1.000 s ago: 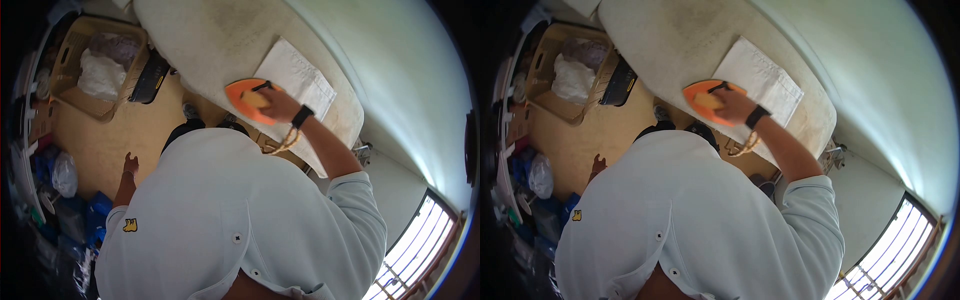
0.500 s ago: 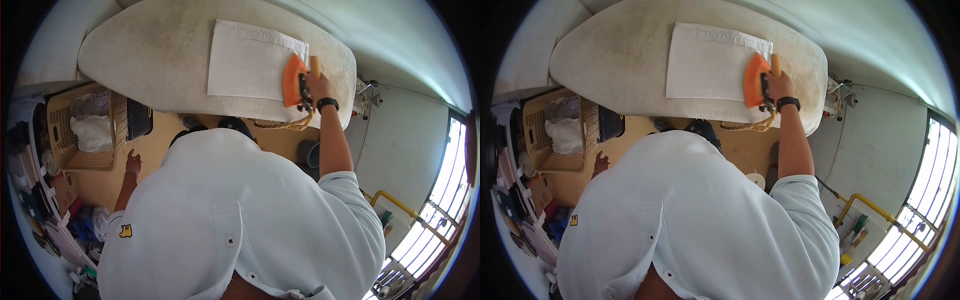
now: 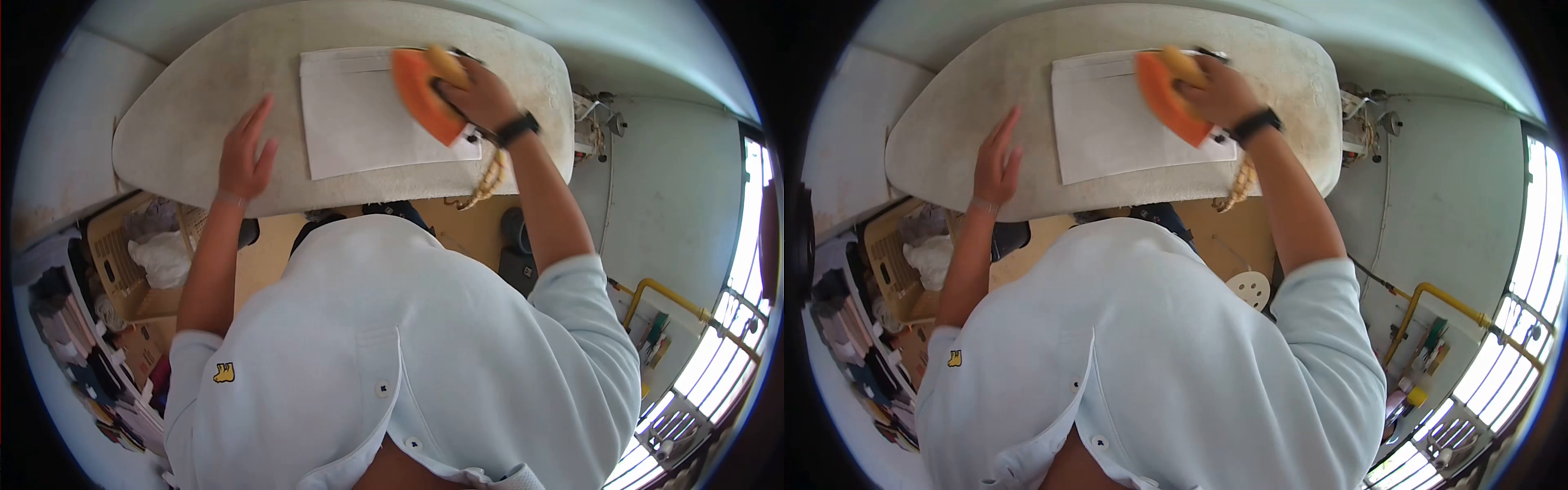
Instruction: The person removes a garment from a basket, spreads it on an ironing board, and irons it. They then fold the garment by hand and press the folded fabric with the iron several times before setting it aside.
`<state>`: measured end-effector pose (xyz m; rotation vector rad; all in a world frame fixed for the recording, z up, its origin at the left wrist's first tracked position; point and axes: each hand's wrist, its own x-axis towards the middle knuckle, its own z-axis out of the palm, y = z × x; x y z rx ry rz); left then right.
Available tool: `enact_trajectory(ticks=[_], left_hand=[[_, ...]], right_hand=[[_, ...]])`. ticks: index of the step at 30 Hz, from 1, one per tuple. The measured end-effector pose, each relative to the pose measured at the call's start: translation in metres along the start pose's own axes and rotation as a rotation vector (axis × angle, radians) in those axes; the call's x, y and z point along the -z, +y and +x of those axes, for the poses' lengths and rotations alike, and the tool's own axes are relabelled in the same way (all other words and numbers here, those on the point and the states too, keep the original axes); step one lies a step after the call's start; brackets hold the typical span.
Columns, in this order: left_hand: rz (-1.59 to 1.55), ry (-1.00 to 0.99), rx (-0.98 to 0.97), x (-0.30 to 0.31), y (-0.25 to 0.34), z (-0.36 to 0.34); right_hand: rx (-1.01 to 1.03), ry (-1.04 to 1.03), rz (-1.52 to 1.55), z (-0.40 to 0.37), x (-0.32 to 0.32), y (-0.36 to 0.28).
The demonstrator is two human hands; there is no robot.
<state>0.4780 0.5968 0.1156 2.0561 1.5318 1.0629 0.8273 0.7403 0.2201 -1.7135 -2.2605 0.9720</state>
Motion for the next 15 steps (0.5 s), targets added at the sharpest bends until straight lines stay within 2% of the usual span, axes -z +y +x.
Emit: enact_trajectory(ticks=[2,3,5,8,11,12,13,15], left_hand=[[0.353,-0.160,0.006,-0.034,-0.008,0.053],[0.348,-0.164,-0.008,-0.050,-0.014,0.069],[0.643,-0.390,0.128,-0.077,-0.024,0.088],[0.730,-0.430,0.146,-0.084,-0.035,0.088],[0.711,-0.447,0.227,-0.084,-0.038,0.088],[0.713,-0.447,0.235,-0.084,-0.039,0.088],[0.705,-0.403,0.222,-0.086,-0.042,0.087],[0.701,-0.370,0.218,-0.089,-0.044,0.082]], right_hand=[[0.095,0.022,0.009,0.034,-0.028,-0.004],[0.062,-0.001,-0.025,0.048,-0.037,-0.016],[0.021,-0.023,-0.048,0.066,-0.043,-0.018],[0.031,0.127,-0.091,0.085,-0.050,0.020],[-0.241,0.125,0.012,0.072,-0.008,0.051],[-0.270,0.124,-0.103,0.072,0.002,0.071],[-0.293,0.180,-0.088,0.076,0.005,0.102],[-0.359,0.229,-0.039,0.069,0.017,0.120]])
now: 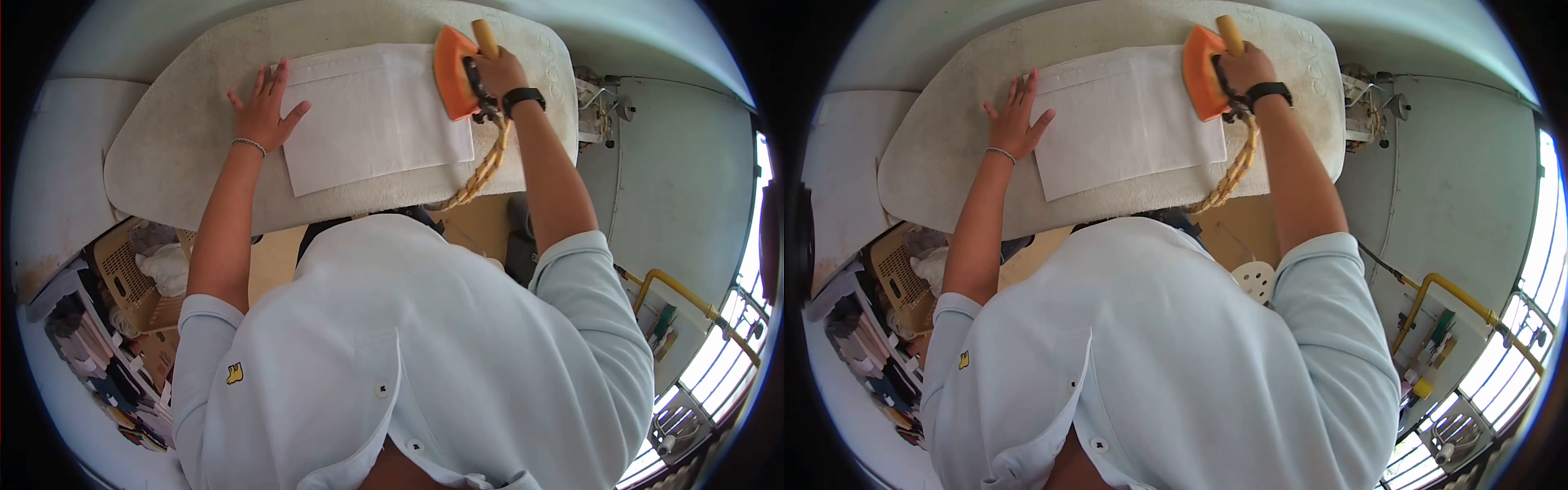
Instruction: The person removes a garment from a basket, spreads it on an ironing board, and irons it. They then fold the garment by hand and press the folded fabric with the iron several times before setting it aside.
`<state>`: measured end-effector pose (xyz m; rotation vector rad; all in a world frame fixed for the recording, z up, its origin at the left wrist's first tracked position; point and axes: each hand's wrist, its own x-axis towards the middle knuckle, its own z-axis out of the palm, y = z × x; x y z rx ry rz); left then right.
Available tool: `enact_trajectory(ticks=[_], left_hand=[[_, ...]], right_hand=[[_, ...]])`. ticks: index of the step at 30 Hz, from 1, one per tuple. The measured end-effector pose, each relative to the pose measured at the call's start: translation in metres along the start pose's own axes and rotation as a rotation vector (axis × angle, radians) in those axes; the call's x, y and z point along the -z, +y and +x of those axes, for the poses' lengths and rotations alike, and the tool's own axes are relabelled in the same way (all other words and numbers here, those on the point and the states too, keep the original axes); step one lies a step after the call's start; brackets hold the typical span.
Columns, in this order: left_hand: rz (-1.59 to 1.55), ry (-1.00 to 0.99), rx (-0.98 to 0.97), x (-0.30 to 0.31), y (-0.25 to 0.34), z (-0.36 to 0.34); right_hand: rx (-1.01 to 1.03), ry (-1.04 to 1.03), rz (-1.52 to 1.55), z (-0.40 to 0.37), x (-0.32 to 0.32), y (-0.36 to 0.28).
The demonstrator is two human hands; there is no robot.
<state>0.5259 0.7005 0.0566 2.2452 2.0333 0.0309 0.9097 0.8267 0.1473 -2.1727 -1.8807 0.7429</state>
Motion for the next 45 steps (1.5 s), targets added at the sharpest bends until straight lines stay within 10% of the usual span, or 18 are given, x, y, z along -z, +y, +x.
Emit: enact_trajectory(ticks=[6,11,26,40,45], left_hand=[[-0.136,0.039,0.049,0.002,-0.003,-0.003],[-0.633,0.545,-0.103,0.020,-0.036,-0.052],[-0.810,0.538,0.404,-0.012,-0.051,-0.262],[-0.814,0.336,0.118,0.024,-0.052,-0.087],[-0.845,0.170,0.250,-0.001,-0.043,-0.002]], right_hand=[[-0.112,-0.085,0.059,-0.003,0.013,-0.005],[0.392,-0.228,0.003,-0.030,0.016,-0.058],[0.962,-0.672,-0.400,-0.102,-0.103,-0.181],[-0.254,-0.101,0.074,-0.083,0.000,0.000],[-0.334,-0.002,0.133,-0.062,0.013,0.059]])
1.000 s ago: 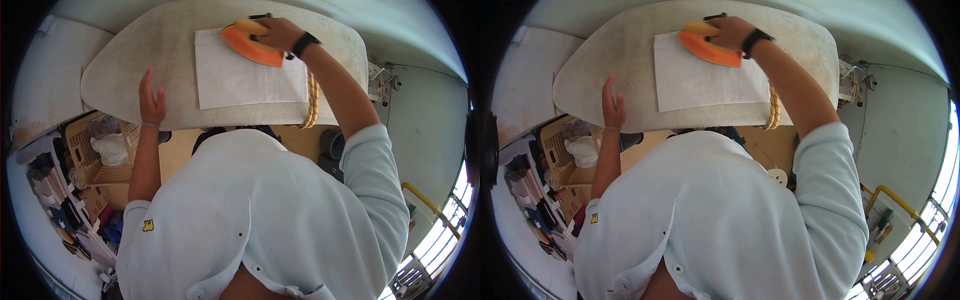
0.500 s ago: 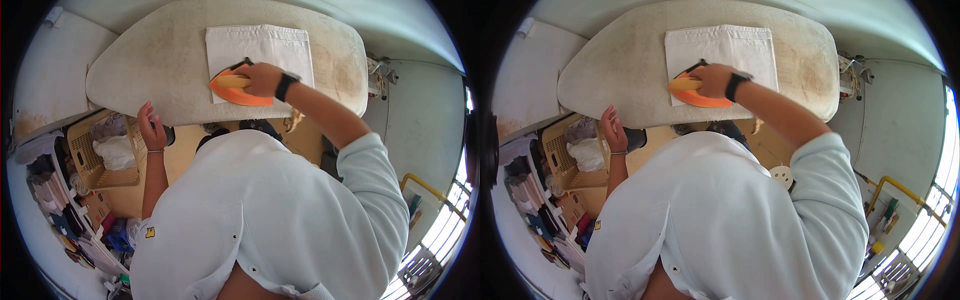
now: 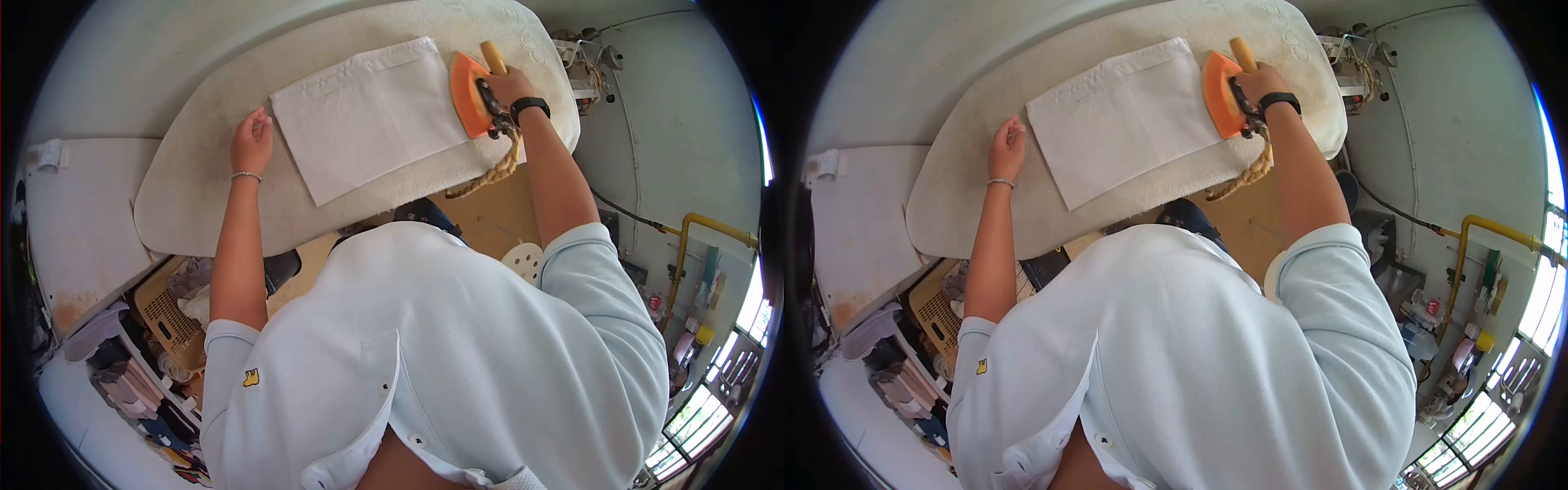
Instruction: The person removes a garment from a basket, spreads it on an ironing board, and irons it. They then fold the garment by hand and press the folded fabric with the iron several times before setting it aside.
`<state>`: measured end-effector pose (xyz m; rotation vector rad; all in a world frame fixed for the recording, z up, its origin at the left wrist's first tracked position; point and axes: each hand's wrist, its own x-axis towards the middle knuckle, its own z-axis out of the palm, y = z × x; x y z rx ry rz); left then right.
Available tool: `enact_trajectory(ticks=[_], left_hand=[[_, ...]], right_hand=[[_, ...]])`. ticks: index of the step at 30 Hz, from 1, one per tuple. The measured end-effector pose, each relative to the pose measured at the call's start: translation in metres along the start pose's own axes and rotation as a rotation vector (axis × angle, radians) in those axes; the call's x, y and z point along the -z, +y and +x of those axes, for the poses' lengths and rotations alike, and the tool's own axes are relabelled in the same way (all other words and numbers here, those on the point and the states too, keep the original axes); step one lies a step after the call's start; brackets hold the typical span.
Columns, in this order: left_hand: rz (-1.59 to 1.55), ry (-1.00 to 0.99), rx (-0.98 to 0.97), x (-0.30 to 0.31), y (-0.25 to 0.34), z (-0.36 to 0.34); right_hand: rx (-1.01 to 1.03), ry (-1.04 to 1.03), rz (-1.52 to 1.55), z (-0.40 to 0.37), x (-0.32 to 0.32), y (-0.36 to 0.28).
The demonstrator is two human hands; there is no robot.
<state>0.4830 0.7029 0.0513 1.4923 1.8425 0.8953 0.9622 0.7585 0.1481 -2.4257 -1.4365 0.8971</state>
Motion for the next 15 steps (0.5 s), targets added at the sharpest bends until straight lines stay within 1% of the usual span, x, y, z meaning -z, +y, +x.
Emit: enact_trajectory(ticks=[1,2,3,4,5,7,8,10,11,12,13,14,15], left_hand=[[-0.017,-0.023,0.087,-0.007,0.000,0.010],[-0.010,-0.018,0.088,-0.013,-0.001,0.019],[0.088,0.003,0.101,-0.017,0.001,0.026],[0.187,0.028,0.115,-0.020,0.002,0.031],[0.196,0.044,0.122,-0.021,0.003,0.035],[0.173,0.050,0.199,-0.024,0.005,0.040],[0.180,0.072,0.207,-0.024,0.006,0.043],[0.241,-0.034,0.285,-0.023,0.009,0.044],[0.251,-0.020,0.294,-0.023,0.011,0.045],[0.242,-0.002,0.325,-0.024,0.014,0.045],[0.232,0.016,0.354,-0.025,0.014,0.047],[0.238,0.031,0.359,-0.025,0.014,0.046],[0.198,0.071,0.329,-0.026,0.013,0.043]], right_hand=[[0.025,0.065,-0.028,0.007,0.007,0.008],[0.079,0.141,-0.123,0.014,0.015,0.016],[0.088,0.133,-0.117,0.024,0.025,0.024],[0.056,0.180,-0.204,0.036,0.035,0.031],[0.028,0.226,-0.289,0.049,0.040,0.034],[0.286,0.819,-0.550,0.038,0.034,0.021],[0.528,0.952,-0.524,0.045,0.028,0.013],[0.811,0.628,-0.274,0.068,-0.010,-0.006],[0.902,0.380,-0.259,0.078,-0.037,-0.018],[1.037,0.215,-0.280,0.077,-0.054,-0.034],[1.003,0.175,-0.286,0.069,-0.066,-0.044],[0.998,0.093,-0.182,0.081,-0.080,-0.046],[1.012,0.090,-0.175,0.083,-0.078,-0.051]])
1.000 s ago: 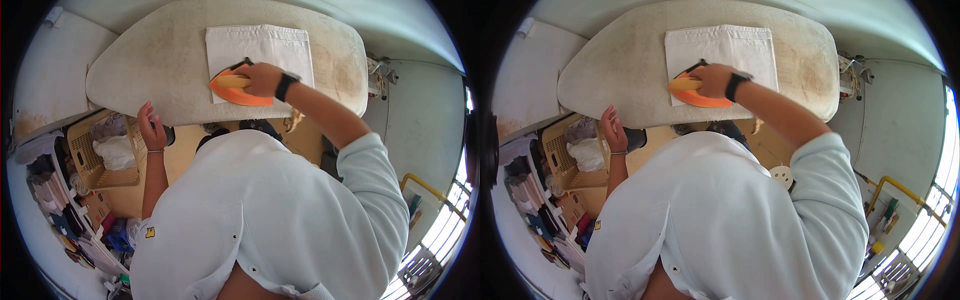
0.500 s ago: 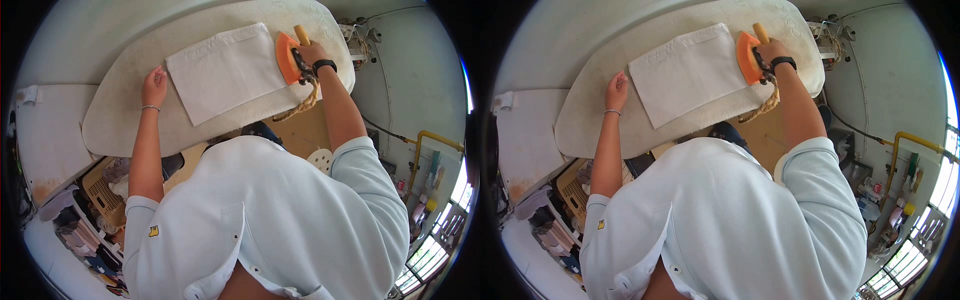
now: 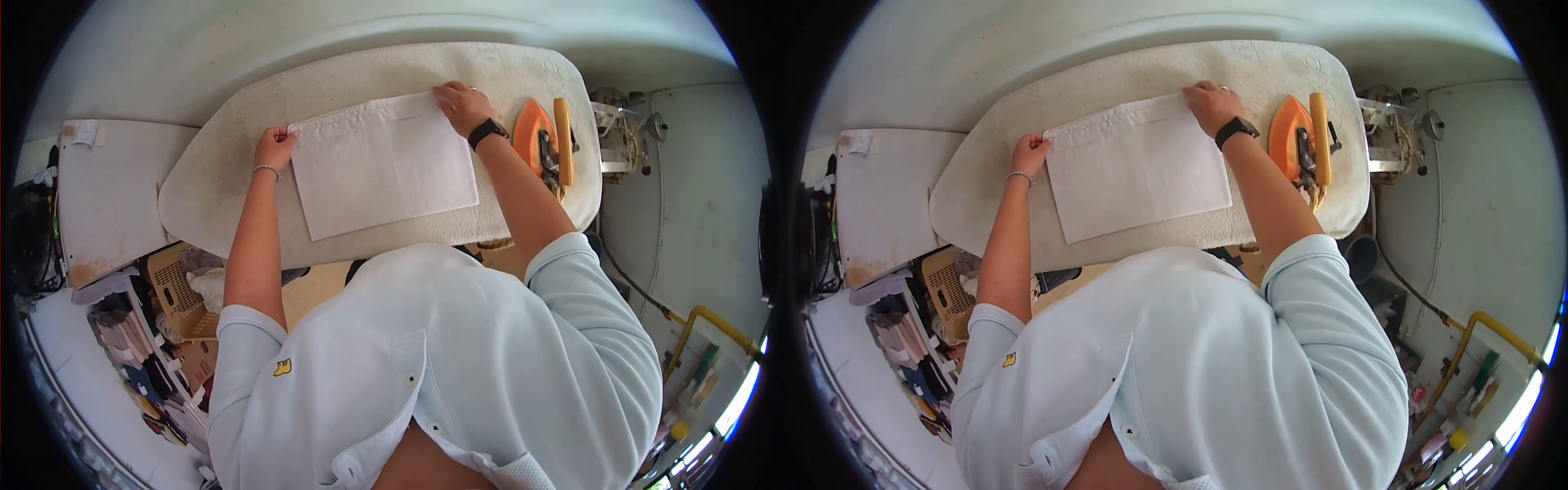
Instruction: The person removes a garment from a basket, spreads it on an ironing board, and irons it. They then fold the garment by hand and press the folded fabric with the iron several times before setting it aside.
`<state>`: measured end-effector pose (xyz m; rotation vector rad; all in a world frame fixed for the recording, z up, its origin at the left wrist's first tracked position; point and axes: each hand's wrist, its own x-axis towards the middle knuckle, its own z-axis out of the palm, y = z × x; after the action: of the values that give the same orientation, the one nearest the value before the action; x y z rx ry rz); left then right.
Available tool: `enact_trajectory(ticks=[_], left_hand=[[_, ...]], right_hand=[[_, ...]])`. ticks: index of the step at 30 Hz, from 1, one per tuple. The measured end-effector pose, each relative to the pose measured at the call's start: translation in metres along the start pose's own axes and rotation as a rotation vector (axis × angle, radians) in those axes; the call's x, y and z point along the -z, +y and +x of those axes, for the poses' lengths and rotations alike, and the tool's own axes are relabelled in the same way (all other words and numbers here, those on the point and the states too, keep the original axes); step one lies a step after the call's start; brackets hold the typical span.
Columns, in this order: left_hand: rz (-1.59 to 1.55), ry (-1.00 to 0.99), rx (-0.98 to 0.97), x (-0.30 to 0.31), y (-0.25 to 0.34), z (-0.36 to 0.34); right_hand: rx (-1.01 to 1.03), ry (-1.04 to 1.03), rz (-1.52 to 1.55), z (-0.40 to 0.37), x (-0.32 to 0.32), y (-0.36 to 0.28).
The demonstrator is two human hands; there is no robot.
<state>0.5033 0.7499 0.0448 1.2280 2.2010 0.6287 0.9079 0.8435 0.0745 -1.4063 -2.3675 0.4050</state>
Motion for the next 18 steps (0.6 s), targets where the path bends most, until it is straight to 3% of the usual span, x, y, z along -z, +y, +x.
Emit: enact_trajectory(ticks=[8,12,14,17,18], left_hand=[[-0.129,0.070,-0.026,-0.006,-0.007,-0.002],[0.130,-0.001,0.041,0.000,0.008,0.008],[0.207,-0.064,0.082,0.003,0.014,0.011],[0.137,-0.128,0.077,0.005,-0.002,0.020],[-0.013,-0.132,-0.016,0.008,-0.010,0.021]], right_hand=[[-0.155,-0.179,-0.080,0.018,0.009,0.003],[-0.232,-0.272,-0.021,0.034,0.000,0.003],[-0.301,-0.220,-0.162,0.036,-0.001,-0.005],[-0.169,-0.284,-0.189,0.044,-0.004,0.015],[-0.168,-0.279,-0.191,0.044,0.004,0.016]])
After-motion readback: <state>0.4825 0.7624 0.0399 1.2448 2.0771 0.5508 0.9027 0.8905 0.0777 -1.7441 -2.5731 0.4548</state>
